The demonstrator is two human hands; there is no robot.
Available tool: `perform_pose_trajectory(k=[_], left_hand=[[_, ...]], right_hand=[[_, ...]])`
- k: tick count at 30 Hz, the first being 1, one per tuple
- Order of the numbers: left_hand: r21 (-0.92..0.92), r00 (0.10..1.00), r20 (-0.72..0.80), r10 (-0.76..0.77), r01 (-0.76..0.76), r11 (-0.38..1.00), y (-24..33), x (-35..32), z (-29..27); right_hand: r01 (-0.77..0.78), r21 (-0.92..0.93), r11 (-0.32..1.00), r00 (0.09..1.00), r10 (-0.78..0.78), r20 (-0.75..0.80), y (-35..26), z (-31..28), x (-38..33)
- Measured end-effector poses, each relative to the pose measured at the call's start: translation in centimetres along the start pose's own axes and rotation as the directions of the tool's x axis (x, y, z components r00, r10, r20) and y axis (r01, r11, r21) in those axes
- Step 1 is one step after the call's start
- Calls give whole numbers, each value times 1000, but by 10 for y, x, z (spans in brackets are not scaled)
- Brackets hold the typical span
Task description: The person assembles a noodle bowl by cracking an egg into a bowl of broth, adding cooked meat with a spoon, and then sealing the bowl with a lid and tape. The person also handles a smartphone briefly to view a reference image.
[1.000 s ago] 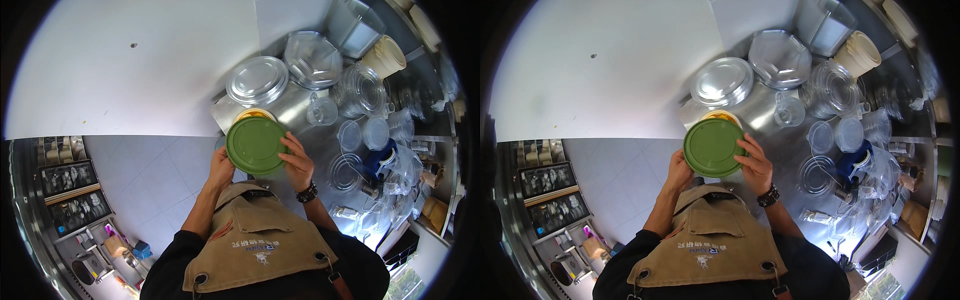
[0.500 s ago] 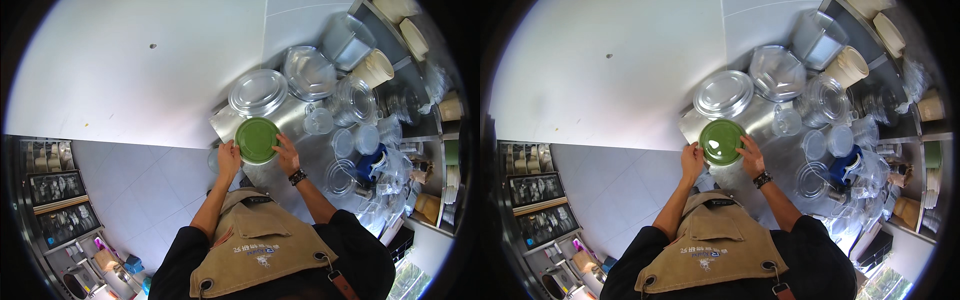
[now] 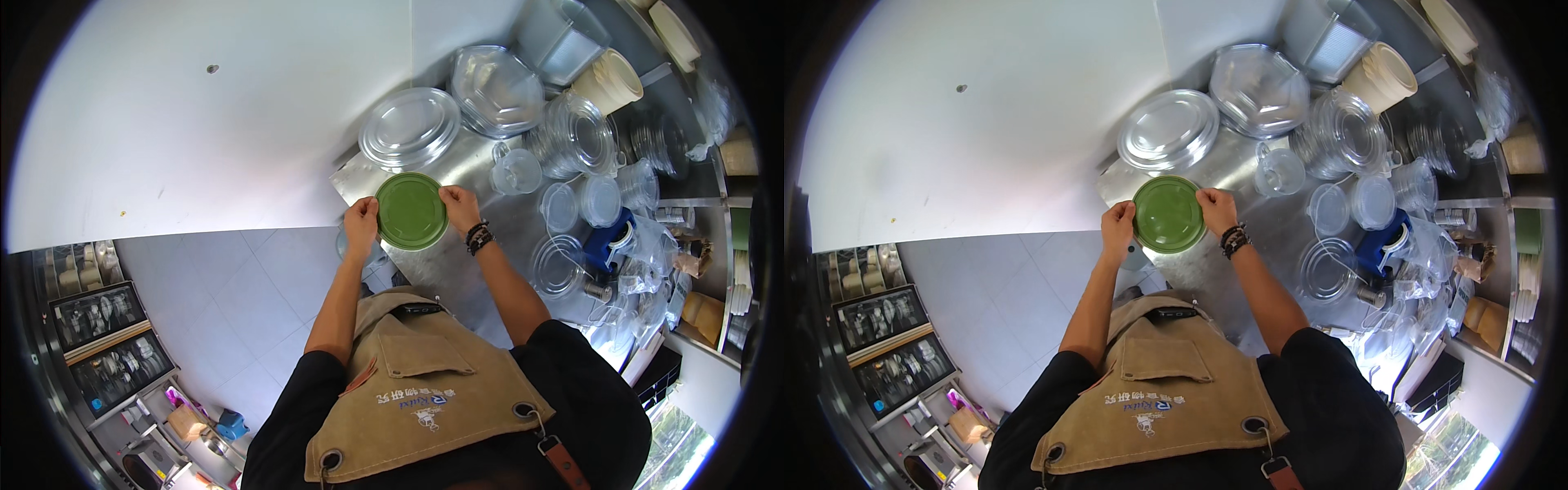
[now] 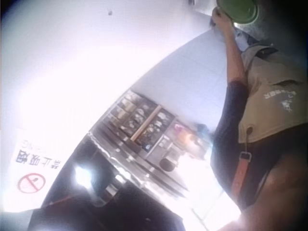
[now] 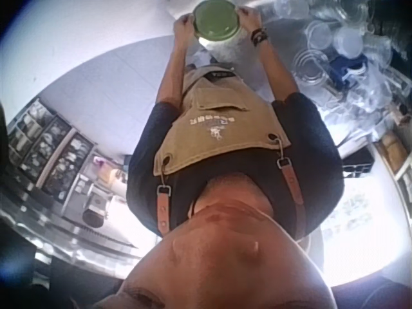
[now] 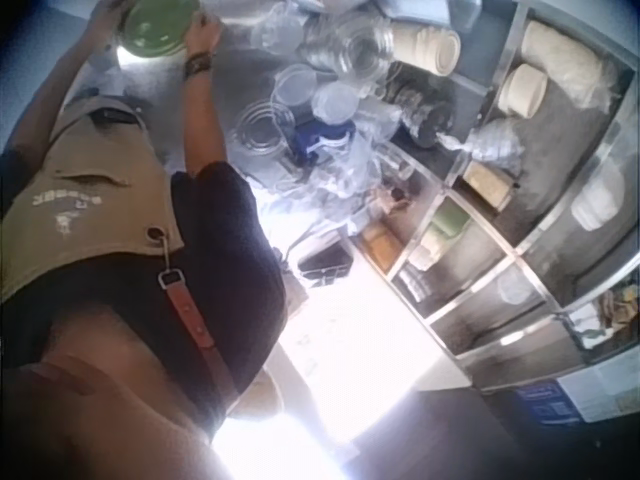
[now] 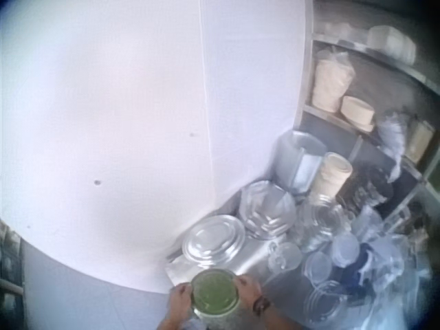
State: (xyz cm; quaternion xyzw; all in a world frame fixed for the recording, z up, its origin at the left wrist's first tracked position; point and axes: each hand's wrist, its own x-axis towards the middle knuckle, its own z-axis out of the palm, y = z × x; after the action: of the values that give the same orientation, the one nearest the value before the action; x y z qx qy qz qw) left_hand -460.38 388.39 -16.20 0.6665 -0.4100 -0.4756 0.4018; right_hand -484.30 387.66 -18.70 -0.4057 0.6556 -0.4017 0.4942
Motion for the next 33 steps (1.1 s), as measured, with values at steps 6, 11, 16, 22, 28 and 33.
perform_pose_trajectory(k=[6, 11, 16, 22, 28, 33], left_hand=[[-234, 966, 151, -210, 242, 942, 7, 9, -8], [-192, 960, 200, -198, 237, 952, 9, 19, -5], [-8, 969, 182, -168, 172, 985, 8, 6, 5], [200, 956, 260, -137, 86, 976, 27, -3, 13], [222, 855, 465, -228, 137, 965, 60, 34, 53], [309, 776, 588, -226, 42, 950, 68, 51, 70]], right_hand=[[-32, 14, 999, 998, 31, 47, -2, -11, 8], [-73, 62, 995, 996, 76, -42, 4, -4, 13], [-28, -130, 991, 987, 7, -158, 8, -13, 0], [-72, -124, 990, 997, 71, -14, -4, -43, -9], [-19, -144, 989, 961, 58, 271, -18, -41, 19], [56, -290, 955, 964, 24, 266, -27, -39, 25]])
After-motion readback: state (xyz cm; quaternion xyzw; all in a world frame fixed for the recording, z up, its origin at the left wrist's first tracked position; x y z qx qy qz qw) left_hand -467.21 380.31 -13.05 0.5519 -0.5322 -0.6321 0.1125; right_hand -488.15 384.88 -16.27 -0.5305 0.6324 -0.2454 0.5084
